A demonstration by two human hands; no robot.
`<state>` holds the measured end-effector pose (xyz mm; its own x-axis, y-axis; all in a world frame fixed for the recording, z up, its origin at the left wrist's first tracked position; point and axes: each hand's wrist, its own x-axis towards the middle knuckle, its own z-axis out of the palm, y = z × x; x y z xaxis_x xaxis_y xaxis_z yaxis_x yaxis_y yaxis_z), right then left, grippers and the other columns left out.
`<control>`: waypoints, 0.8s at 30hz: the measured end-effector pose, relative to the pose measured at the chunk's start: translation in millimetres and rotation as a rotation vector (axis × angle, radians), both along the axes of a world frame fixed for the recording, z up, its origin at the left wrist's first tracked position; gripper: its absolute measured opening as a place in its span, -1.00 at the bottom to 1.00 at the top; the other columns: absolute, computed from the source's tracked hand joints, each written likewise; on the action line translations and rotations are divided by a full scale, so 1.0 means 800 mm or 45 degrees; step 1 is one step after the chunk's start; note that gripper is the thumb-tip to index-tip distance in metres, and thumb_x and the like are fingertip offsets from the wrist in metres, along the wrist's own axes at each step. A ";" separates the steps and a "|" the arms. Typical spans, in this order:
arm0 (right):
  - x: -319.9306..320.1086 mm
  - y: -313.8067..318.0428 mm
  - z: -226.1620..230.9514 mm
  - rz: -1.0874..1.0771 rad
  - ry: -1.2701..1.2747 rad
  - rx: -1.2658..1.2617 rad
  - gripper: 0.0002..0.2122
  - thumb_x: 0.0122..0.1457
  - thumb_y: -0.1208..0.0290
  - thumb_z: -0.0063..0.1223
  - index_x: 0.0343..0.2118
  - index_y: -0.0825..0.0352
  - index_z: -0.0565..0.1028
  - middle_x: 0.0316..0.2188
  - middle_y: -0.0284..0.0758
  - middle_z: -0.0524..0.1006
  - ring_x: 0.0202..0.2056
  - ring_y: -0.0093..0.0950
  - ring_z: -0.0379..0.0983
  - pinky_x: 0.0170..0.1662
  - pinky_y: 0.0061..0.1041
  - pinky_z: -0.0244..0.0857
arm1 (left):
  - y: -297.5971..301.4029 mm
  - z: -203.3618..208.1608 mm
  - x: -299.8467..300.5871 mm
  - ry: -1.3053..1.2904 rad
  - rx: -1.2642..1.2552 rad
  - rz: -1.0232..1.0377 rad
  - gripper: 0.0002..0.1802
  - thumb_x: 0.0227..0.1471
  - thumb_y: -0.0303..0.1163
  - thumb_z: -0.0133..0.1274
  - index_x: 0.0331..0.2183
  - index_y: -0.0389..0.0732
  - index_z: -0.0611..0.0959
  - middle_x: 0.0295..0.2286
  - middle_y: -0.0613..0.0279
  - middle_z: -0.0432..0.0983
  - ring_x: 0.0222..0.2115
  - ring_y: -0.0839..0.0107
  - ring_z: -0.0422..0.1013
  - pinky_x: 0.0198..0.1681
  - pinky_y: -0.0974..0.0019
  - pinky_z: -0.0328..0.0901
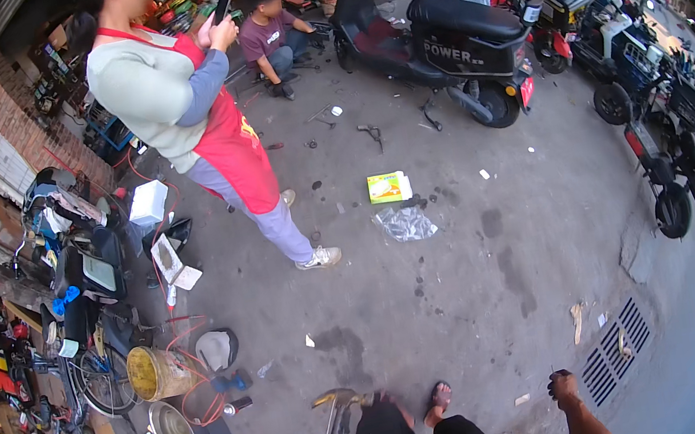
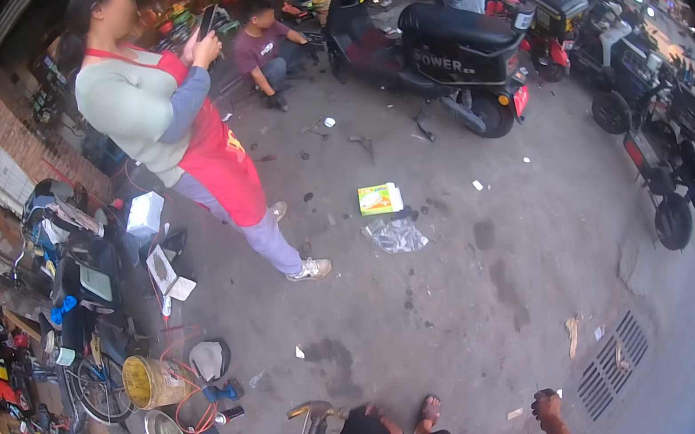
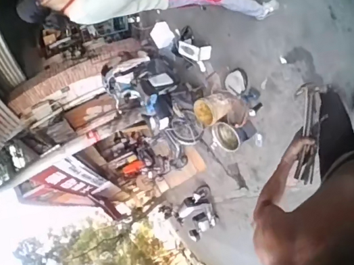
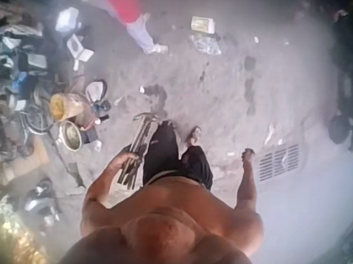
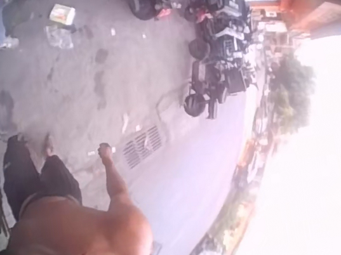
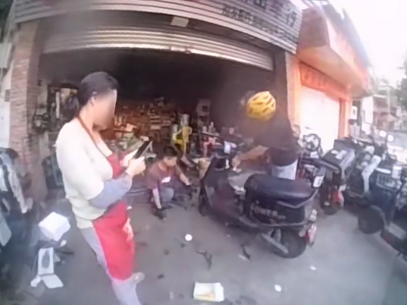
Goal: Repairing and reassembling the front wiring and paneling of a motorcycle.
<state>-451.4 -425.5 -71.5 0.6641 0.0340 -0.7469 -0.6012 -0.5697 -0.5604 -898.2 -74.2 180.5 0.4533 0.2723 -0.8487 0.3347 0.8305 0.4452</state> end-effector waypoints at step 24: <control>0.526 0.346 -0.076 0.621 0.054 0.086 -0.88 0.06 0.42 -0.09 -0.58 0.23 0.36 -0.80 -0.37 0.29 -0.84 -0.51 0.14 -0.81 -0.53 0.00 | 0.382 -0.057 0.440 -0.353 0.525 -0.059 -0.29 -0.38 -0.34 0.13 -0.06 -0.37 0.43 -0.26 0.14 0.44 -0.22 0.37 0.34 -0.12 0.33 0.25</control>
<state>-30.9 -148.5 -132.7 0.5275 0.3827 -0.7585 -0.2966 -0.7536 -0.5866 -546.5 231.8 134.6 0.6665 0.5340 -0.5203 0.1894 0.5537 0.8109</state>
